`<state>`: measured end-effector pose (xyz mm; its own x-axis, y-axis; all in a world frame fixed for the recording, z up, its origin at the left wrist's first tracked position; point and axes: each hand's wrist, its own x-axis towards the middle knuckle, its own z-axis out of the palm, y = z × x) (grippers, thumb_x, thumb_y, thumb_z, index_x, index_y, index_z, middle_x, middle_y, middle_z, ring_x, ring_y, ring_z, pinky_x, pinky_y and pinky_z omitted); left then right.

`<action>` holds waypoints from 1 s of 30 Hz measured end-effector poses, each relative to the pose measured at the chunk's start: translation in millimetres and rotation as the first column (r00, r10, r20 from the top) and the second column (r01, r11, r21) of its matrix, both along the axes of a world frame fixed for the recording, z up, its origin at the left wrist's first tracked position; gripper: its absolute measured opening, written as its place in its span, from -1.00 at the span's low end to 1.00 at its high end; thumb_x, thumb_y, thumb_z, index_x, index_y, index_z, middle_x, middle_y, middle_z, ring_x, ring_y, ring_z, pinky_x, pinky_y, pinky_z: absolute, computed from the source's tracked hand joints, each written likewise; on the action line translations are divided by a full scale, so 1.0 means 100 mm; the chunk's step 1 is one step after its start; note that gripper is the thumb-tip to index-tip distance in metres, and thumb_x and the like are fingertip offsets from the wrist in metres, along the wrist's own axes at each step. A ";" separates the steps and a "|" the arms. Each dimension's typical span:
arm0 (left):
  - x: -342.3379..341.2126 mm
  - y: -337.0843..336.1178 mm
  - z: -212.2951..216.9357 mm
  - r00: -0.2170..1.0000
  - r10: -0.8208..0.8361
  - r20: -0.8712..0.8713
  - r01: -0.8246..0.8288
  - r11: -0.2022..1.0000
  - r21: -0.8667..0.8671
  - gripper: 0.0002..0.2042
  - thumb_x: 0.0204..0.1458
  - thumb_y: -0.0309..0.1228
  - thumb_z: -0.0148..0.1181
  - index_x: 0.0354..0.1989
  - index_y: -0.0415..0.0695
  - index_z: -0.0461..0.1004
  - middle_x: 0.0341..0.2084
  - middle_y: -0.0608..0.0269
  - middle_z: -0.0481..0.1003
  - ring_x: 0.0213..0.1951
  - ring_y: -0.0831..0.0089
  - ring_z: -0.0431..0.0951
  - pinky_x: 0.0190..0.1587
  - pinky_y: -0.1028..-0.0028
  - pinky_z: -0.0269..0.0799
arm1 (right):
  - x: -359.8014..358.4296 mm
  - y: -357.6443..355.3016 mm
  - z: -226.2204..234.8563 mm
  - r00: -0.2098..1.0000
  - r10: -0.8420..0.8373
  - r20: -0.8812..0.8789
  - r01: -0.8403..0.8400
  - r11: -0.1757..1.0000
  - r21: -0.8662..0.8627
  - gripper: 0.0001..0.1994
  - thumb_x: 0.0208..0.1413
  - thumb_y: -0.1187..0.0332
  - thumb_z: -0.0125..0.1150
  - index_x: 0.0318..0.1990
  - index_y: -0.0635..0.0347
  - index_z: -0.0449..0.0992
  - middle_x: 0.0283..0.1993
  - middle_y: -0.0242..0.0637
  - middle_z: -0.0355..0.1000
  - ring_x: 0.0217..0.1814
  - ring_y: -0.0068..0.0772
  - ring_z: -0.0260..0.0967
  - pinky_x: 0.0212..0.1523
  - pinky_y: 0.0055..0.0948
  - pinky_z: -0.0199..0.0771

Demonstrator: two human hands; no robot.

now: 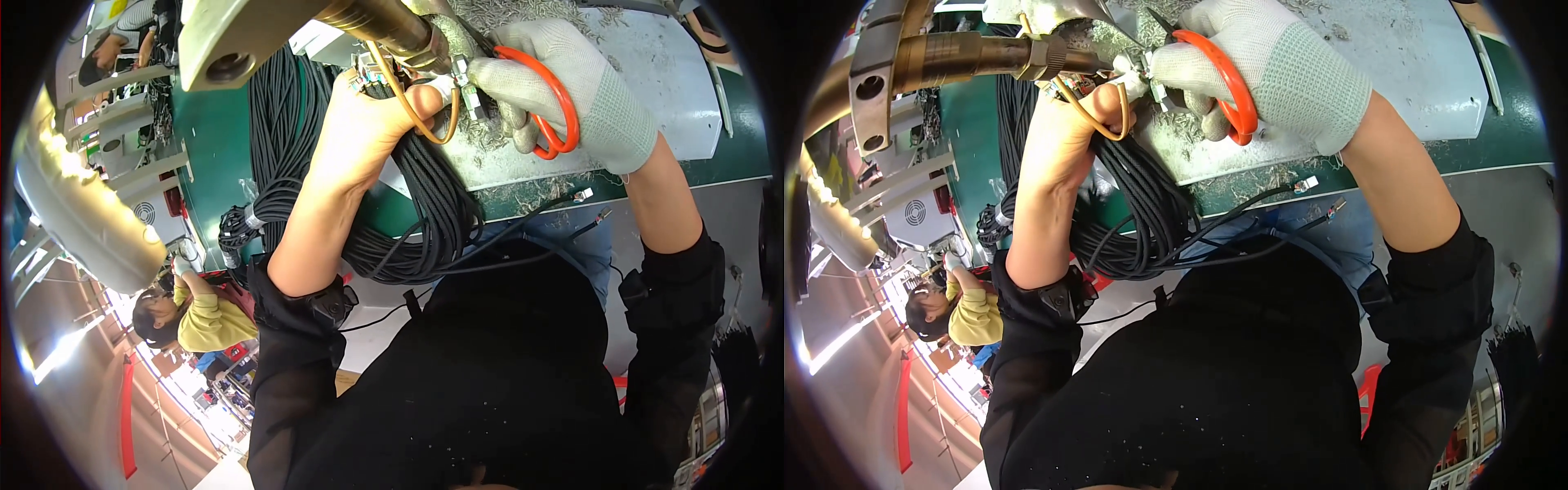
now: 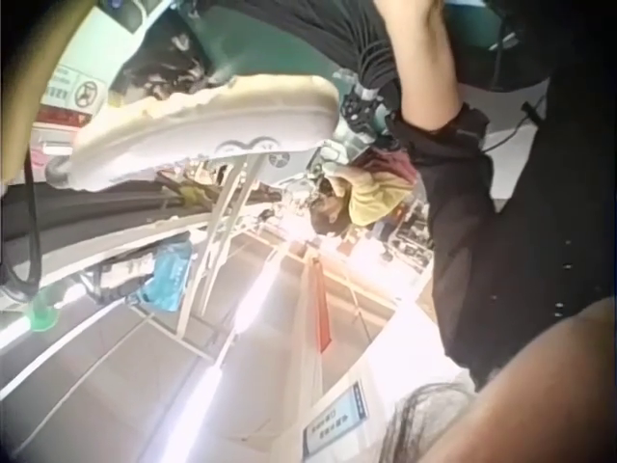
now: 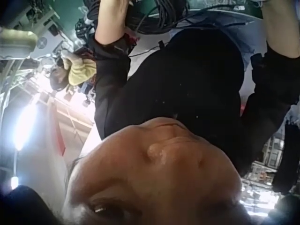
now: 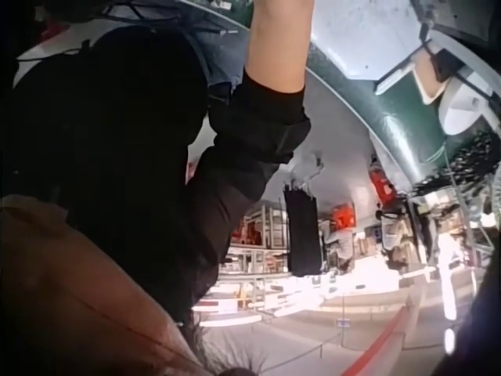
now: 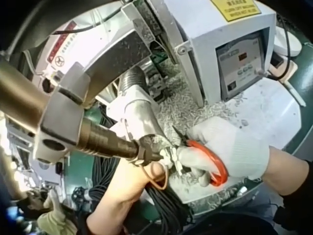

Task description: The person holds a bundle of cables, uses shears to trim the ends of individual wires, and then inserts each wire into a machine for processing.

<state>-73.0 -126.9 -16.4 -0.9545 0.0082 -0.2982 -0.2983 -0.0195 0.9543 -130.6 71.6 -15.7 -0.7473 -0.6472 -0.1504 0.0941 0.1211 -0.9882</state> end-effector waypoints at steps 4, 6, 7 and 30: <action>0.00 0.02 -0.02 1.000 -0.008 -0.023 0.007 0.999 -0.038 -0.61 -0.24 -0.25 0.45 -0.32 -0.21 0.45 -0.48 0.36 0.47 -0.45 0.63 0.45 -0.34 0.59 0.40 | 0.01 0.00 -0.04 1.000 -0.003 0.006 0.003 1.000 -0.021 -0.67 0.06 0.19 0.11 -0.54 0.32 0.38 -0.73 -0.34 0.31 -0.75 -0.57 0.29 -0.71 -0.59 0.27; 0.03 0.03 -0.04 1.000 0.002 -0.025 -0.003 0.999 -0.034 -0.60 -0.25 -0.24 0.46 -0.32 -0.21 0.45 -0.48 0.36 0.48 -0.44 0.64 0.45 -0.33 0.60 0.40 | 0.01 -0.01 -0.04 1.000 -0.005 0.007 0.005 1.000 -0.029 -0.67 0.06 0.19 0.11 -0.54 0.32 0.38 -0.73 -0.33 0.31 -0.75 -0.57 0.29 -0.70 -0.59 0.27; 0.05 0.02 -0.07 0.999 0.021 -0.027 -0.022 0.999 -0.025 -0.60 -0.24 -0.24 0.46 -0.32 -0.21 0.45 -0.48 0.35 0.48 -0.44 0.64 0.45 -0.33 0.60 0.40 | 0.01 -0.01 -0.04 1.000 0.006 0.017 -0.005 1.000 -0.016 -0.68 0.06 0.20 0.11 -0.52 0.33 0.39 -0.73 -0.33 0.31 -0.75 -0.56 0.29 -0.70 -0.59 0.28; 0.04 0.01 -0.01 0.996 -0.040 -0.085 0.018 0.969 -0.245 -0.58 -0.18 -0.20 0.39 -0.25 -0.25 0.45 -0.46 0.33 0.47 -0.43 0.60 0.43 -0.31 0.61 0.38 | -0.10 -0.01 -0.37 0.688 -0.027 -0.725 -0.157 0.970 -0.185 -0.83 0.10 0.36 0.08 -0.31 0.31 0.48 -0.71 -0.33 0.29 -0.72 -0.51 0.32 -0.66 -0.59 0.30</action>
